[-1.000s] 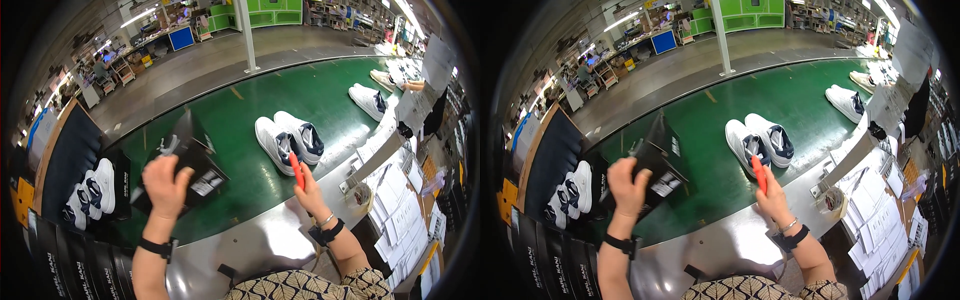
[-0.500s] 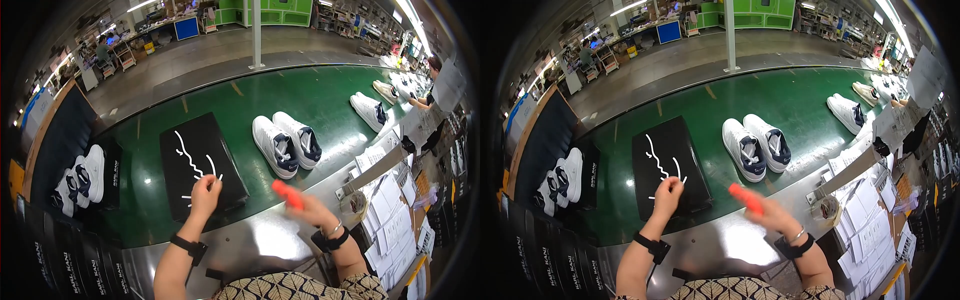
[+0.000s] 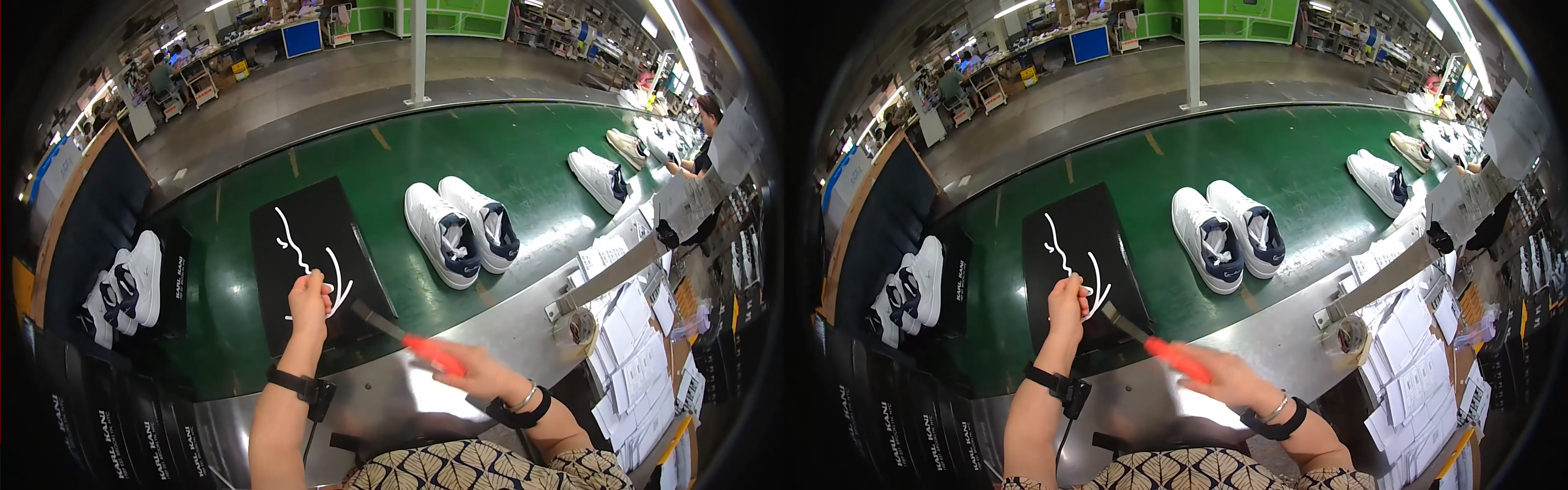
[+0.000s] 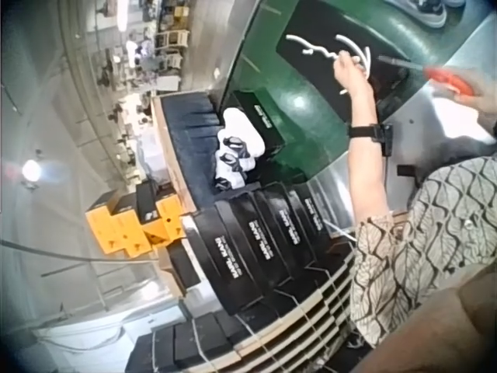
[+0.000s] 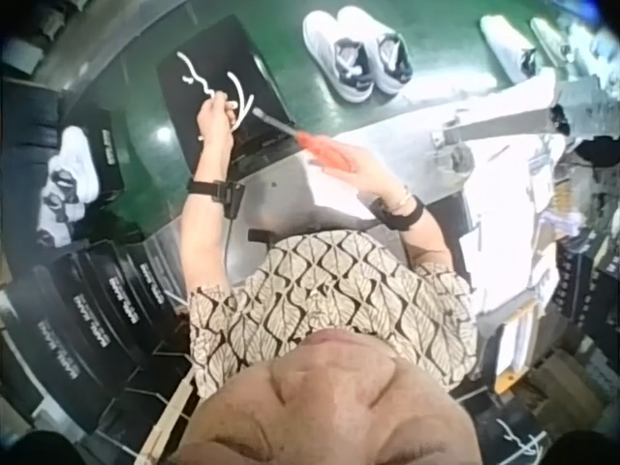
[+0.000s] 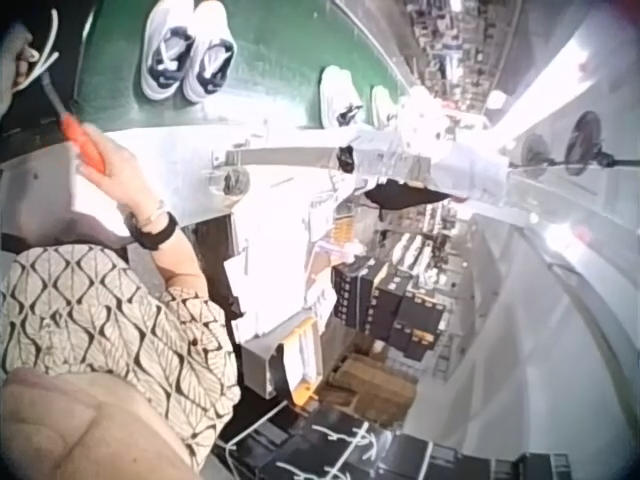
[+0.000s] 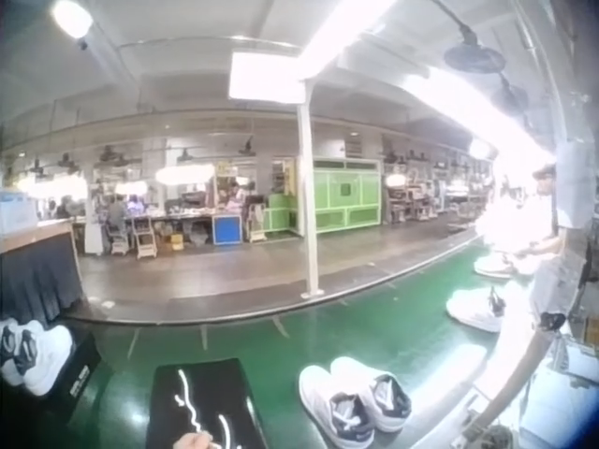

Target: Scanning shoeboxes and placing pairs of shoes into the corresponding boxes on a conveyor belt.

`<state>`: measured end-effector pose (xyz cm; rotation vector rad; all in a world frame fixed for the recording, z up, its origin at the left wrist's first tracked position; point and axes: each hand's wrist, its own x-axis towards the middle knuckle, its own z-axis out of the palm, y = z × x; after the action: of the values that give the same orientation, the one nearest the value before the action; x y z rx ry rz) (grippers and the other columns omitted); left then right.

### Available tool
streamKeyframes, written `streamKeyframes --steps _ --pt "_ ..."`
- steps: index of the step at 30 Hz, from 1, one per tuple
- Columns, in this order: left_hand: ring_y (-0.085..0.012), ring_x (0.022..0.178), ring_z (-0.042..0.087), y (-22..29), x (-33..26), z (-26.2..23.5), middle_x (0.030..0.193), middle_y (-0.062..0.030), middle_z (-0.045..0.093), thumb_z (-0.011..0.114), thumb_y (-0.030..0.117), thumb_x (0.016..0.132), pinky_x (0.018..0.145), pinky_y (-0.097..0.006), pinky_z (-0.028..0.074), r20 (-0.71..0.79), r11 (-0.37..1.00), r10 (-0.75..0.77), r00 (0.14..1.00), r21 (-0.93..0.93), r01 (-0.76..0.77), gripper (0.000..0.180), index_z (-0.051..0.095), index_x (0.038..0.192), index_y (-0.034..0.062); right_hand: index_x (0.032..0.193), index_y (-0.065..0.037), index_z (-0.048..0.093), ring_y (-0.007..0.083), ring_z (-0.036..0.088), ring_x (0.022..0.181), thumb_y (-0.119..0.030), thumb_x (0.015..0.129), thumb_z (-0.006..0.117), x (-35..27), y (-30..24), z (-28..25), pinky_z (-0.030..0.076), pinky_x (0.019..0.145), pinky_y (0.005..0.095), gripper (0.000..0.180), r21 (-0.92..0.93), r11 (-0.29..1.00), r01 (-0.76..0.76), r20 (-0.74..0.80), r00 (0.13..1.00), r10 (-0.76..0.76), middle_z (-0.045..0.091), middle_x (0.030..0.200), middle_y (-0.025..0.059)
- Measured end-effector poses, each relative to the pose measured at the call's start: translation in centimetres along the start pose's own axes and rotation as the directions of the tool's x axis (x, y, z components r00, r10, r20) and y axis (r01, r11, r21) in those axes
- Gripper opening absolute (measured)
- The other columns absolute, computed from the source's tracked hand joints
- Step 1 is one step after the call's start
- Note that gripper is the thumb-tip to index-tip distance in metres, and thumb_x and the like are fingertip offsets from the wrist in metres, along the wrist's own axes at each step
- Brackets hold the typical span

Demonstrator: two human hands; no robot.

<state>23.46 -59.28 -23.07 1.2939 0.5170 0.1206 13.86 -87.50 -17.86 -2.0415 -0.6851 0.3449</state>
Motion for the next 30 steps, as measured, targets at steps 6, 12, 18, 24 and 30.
streamKeyframes --steps 6,12,18,24,30 --pt "-0.0045 0.057 0.047 -2.7 -1.2 0.1 0.068 0.0029 0.051 0.054 0.012 0.09 0.052 -0.02 0.04 0.094 0.817 0.419 0.903 0.395 -0.42 0.012 0.057 0.098 0.0029 0.131 -0.012 0.046 0.0219 0.061 0.079 -0.021 0.082 0.062 -1.3 2.9 -3.1 0.048 0.075 0.0353 0.052 0.054 0.929 -0.366 -0.569 0.753 0.33 0.062 0.09 0.0132" --pt "-0.0069 0.063 0.05 -2.7 -1.8 -0.1 0.076 -0.0014 0.057 0.059 0.01 0.084 0.061 -0.022 0.045 0.116 0.745 0.493 0.862 0.455 -0.487 0.02 0.058 0.101 0.0001 0.128 -0.008 0.048 0.0208 0.061 0.071 -0.021 0.081 0.063 -5.1 3.8 -2.2 0.048 0.068 0.0323 0.051 0.034 0.962 -0.271 -0.402 0.878 0.261 0.063 0.08 0.0117" --pt "-0.0085 0.063 0.05 -3.2 -1.7 -0.9 0.075 -0.0018 0.055 0.061 0.009 0.081 0.061 -0.023 0.045 0.134 0.724 0.484 0.865 0.494 -0.481 0.019 0.06 0.099 0.001 0.123 -0.003 0.05 0.0098 0.053 0.068 -0.019 0.083 0.061 -7.4 6.0 -2.9 0.045 0.064 0.0263 0.044 0.174 0.888 -0.425 -0.515 0.73 0.45 0.057 0.08 0.0022" --pt "-0.0094 0.063 0.05 -3.2 -1.8 -1.2 0.075 -0.0024 0.056 0.061 0.008 0.08 0.061 -0.024 0.045 0.16 0.682 0.509 0.846 0.525 -0.51 0.019 0.06 0.098 0.0014 0.127 -0.004 0.047 0.0116 0.055 0.08 -0.017 0.082 0.063 -7.3 6.6 -3.5 0.045 0.073 0.0271 0.05 0.205 0.904 -0.374 -0.601 0.681 0.418 0.059 0.089 0.003" --pt "-0.014 0.066 0.055 -2.5 -2.1 -0.4 0.079 -0.0058 0.057 0.059 0.008 0.082 0.062 -0.027 0.047 0.168 0.623 0.547 0.82 0.573 -0.533 0.017 0.059 0.098 0.0021 0.128 -0.006 0.049 0.0148 0.06 0.082 -0.02 0.08 0.066 -6.9 6.9 -2.0 0.047 0.077 0.0298 0.053 0.181 0.925 -0.335 -0.665 0.651 0.366 0.063 0.09 0.0086"
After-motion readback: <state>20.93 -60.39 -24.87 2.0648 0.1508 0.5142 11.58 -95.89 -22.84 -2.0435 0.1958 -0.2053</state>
